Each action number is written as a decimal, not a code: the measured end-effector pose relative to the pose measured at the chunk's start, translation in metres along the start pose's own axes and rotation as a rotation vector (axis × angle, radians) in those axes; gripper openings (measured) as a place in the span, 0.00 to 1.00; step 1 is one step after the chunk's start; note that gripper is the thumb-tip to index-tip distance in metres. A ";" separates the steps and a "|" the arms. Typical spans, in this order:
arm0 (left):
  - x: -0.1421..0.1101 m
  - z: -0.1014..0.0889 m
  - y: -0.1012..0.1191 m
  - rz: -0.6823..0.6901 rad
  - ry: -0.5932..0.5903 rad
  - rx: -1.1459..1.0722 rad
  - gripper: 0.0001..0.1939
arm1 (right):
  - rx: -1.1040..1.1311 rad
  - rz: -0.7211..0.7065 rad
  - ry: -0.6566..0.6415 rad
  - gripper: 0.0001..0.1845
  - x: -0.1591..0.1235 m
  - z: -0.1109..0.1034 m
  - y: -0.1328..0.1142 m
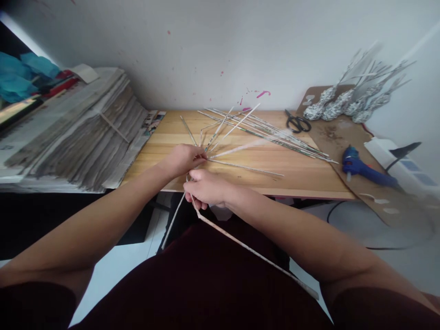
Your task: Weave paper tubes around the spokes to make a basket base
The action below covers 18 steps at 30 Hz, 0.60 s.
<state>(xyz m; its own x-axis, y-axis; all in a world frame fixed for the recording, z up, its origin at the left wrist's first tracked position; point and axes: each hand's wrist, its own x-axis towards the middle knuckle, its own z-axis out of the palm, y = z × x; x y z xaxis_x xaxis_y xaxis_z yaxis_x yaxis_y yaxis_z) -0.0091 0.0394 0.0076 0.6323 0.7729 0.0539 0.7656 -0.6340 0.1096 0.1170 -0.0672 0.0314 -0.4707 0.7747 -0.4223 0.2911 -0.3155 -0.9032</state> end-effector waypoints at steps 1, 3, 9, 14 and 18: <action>0.000 0.000 -0.001 -0.005 0.000 -0.019 0.09 | 0.044 -0.018 -0.009 0.07 0.001 0.003 0.002; 0.000 0.000 -0.002 -0.014 0.002 -0.034 0.08 | 0.098 -0.037 -0.064 0.08 0.003 0.011 0.008; -0.004 0.002 -0.003 0.042 0.035 -0.015 0.07 | -0.236 -0.026 -0.171 0.08 0.011 0.042 0.003; -0.008 0.001 -0.009 0.080 0.025 -0.029 0.09 | -0.703 -0.201 -0.373 0.07 0.023 0.078 -0.033; -0.009 0.003 -0.014 0.109 0.028 -0.053 0.10 | -1.018 -0.394 -0.327 0.13 0.009 0.089 -0.030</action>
<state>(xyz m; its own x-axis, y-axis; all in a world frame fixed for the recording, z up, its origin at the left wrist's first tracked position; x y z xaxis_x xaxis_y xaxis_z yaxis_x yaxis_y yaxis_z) -0.0257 0.0414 0.0029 0.7071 0.7005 0.0962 0.6848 -0.7124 0.1537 0.0300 -0.0991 0.0473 -0.8301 0.4945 -0.2579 0.5456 0.6245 -0.5588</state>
